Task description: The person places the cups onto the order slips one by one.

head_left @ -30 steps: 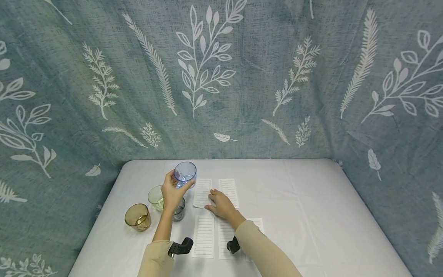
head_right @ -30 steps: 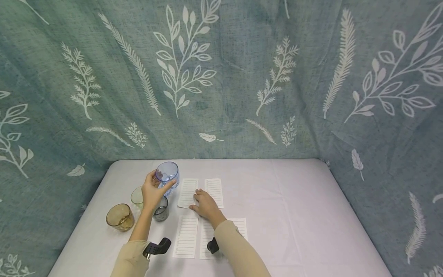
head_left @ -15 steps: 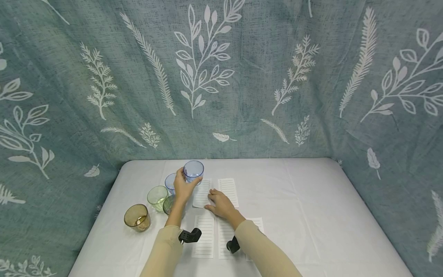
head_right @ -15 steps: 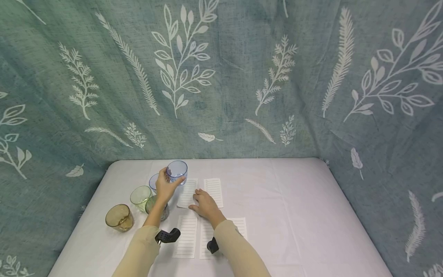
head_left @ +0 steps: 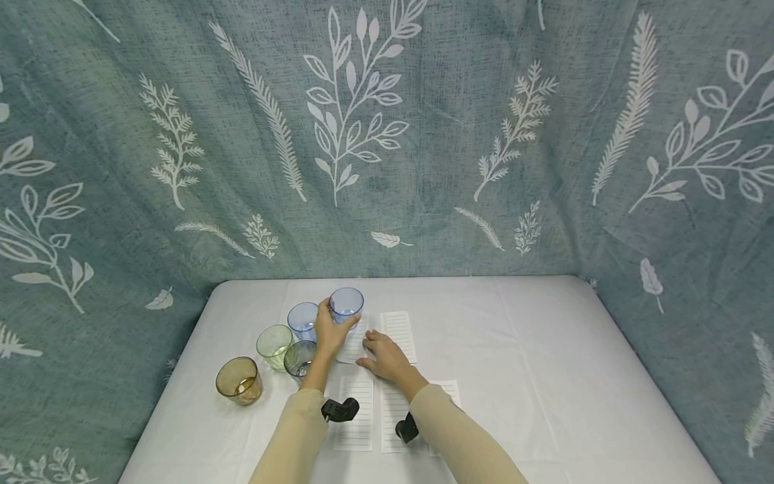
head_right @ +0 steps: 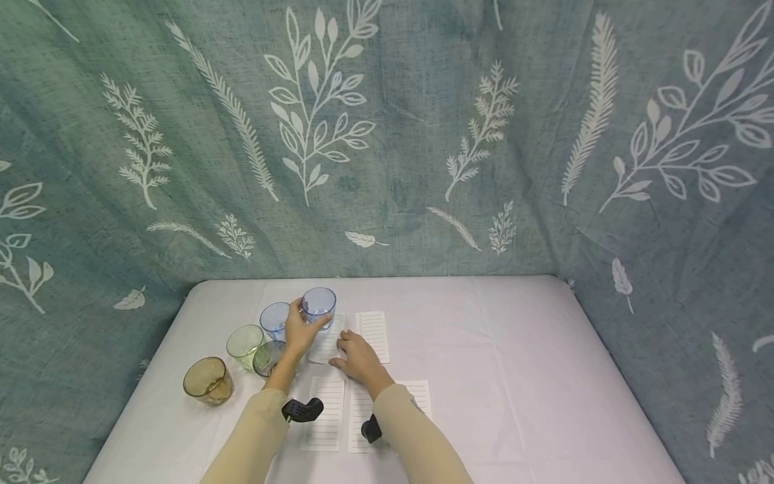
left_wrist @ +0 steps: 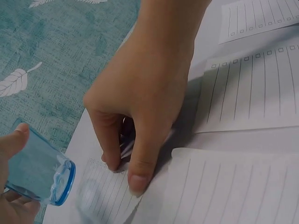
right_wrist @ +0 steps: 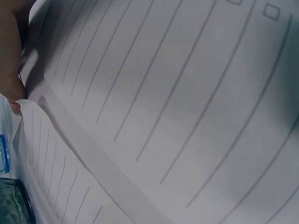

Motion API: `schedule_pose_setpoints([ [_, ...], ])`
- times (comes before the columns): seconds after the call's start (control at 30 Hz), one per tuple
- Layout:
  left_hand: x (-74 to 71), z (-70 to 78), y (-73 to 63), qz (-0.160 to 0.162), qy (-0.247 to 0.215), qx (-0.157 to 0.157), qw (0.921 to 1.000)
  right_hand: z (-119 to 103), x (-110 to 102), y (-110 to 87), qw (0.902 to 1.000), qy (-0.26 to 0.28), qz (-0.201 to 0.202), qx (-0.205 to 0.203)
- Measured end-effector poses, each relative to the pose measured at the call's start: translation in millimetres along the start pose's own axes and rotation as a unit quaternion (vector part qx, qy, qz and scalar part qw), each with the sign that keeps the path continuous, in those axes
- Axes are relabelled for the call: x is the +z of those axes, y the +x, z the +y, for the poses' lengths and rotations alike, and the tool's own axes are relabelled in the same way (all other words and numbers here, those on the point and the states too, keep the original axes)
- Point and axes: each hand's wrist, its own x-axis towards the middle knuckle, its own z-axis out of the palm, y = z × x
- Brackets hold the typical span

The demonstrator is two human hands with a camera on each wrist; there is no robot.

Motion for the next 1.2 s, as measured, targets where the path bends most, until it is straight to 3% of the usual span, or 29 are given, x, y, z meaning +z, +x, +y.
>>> schedule_pose_setpoints([
  [0.37, 8.8, -9.3, -8.4, 0.002, 0.031, -0.007, 0.9995, 0, 0, -0.8, 0.9999, -0.001, 0.006, -0.009],
  [0.7, 10.0, -18.2, -15.5, -0.003, 0.009, -0.008, 0.9999, 1, 1, -0.4, 0.9998, -0.005, 0.011, -0.018],
  [1.2, 11.5, -17.3, -24.1, -0.004, 0.007, -0.022, 0.9997, 0, -1, -0.8, 0.9996, 0.005, 0.021, -0.019],
])
